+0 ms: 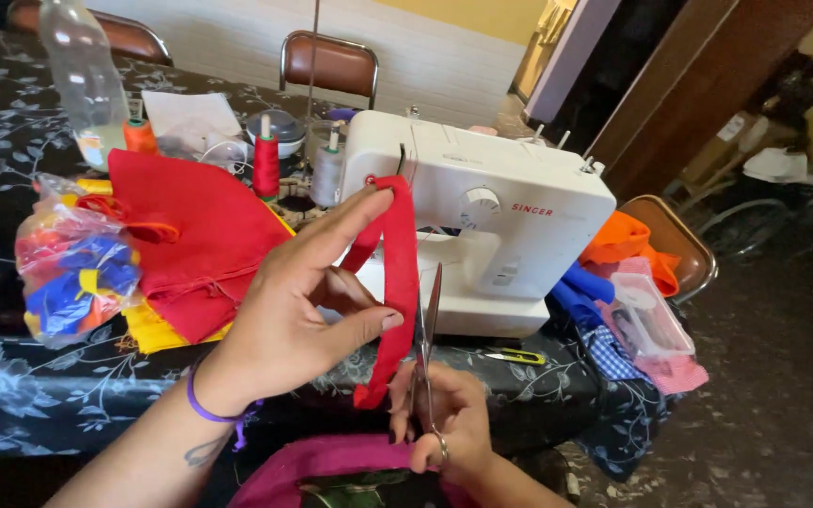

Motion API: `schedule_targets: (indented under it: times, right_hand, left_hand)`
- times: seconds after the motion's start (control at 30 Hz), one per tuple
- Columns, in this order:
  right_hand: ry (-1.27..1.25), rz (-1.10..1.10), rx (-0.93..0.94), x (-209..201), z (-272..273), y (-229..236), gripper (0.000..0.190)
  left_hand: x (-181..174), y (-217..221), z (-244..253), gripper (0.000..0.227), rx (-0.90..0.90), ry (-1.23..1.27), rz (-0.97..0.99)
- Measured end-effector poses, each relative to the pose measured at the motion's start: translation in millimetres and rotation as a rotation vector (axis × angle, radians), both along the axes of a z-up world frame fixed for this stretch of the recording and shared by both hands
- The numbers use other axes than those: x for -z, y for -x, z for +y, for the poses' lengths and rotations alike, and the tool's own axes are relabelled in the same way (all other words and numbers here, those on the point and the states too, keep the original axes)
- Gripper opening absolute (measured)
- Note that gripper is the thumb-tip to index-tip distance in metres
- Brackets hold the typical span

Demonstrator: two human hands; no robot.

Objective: A person uses scissors to trim the edges of a red fabric strip at a sewing station.

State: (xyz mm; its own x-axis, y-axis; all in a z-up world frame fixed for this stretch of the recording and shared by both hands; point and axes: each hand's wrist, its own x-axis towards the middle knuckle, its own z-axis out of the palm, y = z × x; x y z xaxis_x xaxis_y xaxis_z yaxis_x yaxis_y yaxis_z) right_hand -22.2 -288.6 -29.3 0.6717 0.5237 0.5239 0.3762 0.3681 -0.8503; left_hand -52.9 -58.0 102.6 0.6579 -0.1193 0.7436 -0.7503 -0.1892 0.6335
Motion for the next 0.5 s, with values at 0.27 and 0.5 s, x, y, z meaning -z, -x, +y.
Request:
schedule_targets:
  times: [0.27, 0.5]
  right_hand:
    - [0.007, -0.253, 0.259, -6, 14, 3, 0.069]
    - [0.071, -0.322, 0.456, 4, 14, 2, 0.053]
  left_hand:
    - [11, -2, -9, 0.089, -0.002, -0.018, -0.008]
    - [19, 1, -14, 0.086, -0.091, -0.071, -0.079]
